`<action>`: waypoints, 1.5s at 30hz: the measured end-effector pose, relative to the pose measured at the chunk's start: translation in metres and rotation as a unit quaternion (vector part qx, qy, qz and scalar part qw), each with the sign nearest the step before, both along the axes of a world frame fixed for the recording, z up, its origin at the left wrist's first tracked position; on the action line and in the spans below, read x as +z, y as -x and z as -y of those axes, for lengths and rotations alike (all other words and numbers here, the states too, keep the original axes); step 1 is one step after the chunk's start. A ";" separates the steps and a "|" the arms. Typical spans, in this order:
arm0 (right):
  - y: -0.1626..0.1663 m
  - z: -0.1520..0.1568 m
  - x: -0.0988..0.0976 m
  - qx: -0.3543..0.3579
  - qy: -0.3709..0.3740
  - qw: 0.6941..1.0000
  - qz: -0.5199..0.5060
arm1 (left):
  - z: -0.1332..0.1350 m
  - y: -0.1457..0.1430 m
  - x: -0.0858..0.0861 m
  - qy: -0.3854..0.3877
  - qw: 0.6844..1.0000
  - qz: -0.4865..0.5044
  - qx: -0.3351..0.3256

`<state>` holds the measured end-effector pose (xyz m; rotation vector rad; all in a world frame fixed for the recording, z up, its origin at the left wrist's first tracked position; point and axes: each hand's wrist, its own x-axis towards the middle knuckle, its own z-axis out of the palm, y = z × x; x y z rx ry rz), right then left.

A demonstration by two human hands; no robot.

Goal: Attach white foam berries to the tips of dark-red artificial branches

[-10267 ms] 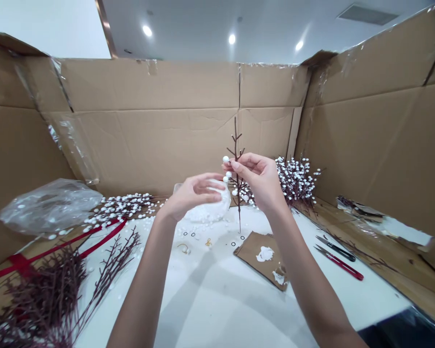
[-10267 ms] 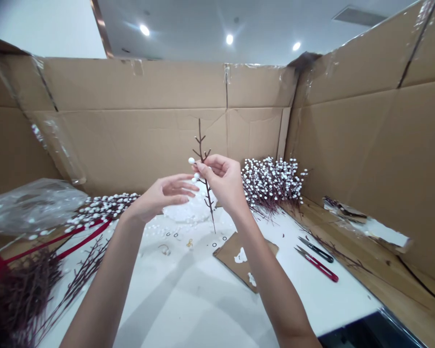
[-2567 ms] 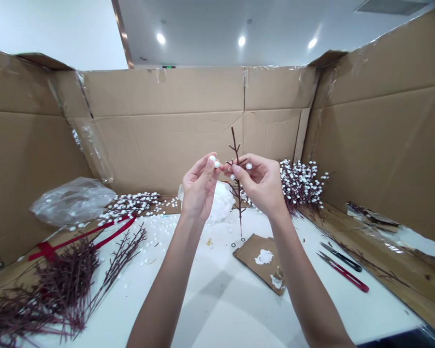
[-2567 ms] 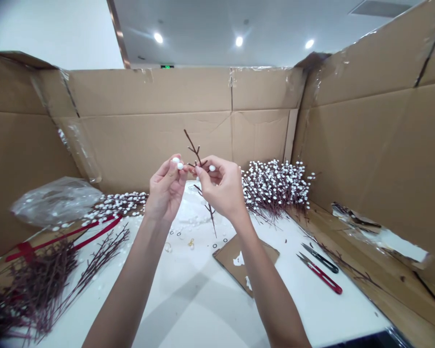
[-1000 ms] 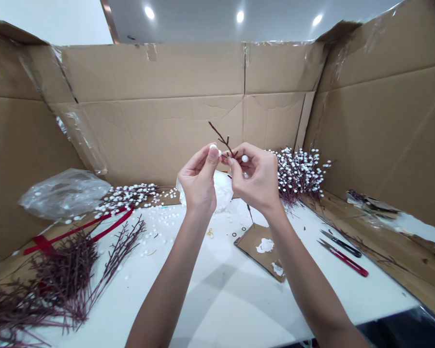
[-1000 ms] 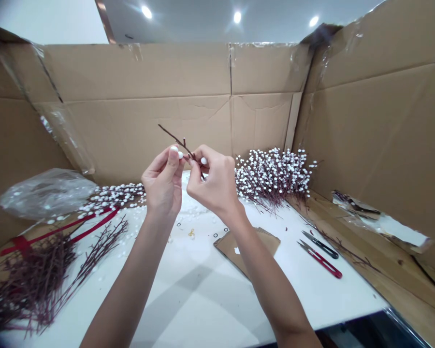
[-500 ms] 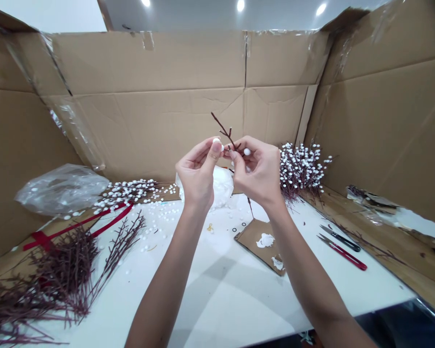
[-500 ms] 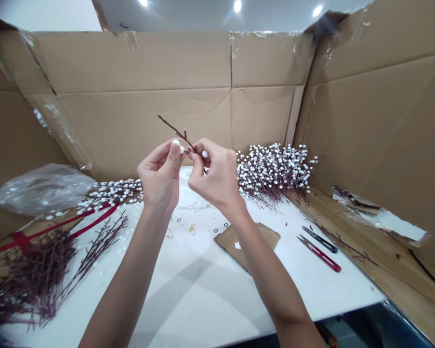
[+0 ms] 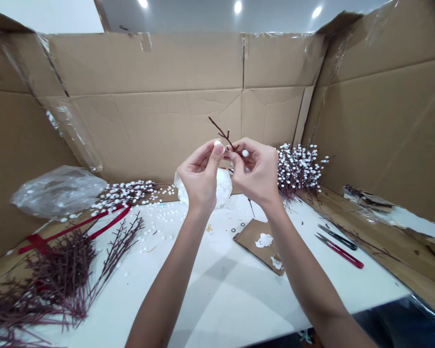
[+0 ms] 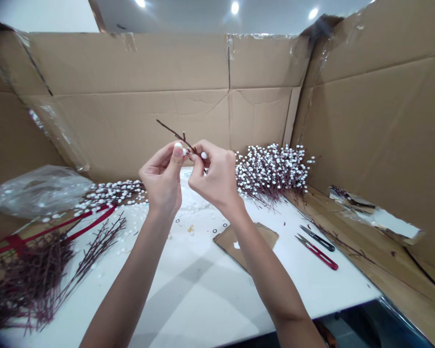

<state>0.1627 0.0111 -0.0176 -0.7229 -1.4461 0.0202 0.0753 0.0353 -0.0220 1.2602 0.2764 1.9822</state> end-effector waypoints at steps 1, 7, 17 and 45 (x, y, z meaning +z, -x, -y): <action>-0.001 0.000 0.001 0.006 0.006 1.000 0.000 | 0.000 0.001 0.001 0.002 1.000 -0.001 -0.005; -0.007 0.006 0.006 0.031 0.067 0.997 0.023 | -0.003 0.020 0.010 0.058 0.990 -0.069 -0.109; -0.012 0.004 0.009 0.117 0.136 0.983 0.028 | -0.012 0.038 0.011 0.125 0.959 -0.098 -0.236; -0.012 0.008 0.009 0.089 0.171 0.979 0.065 | -0.014 0.044 0.011 0.155 0.942 -0.175 -0.241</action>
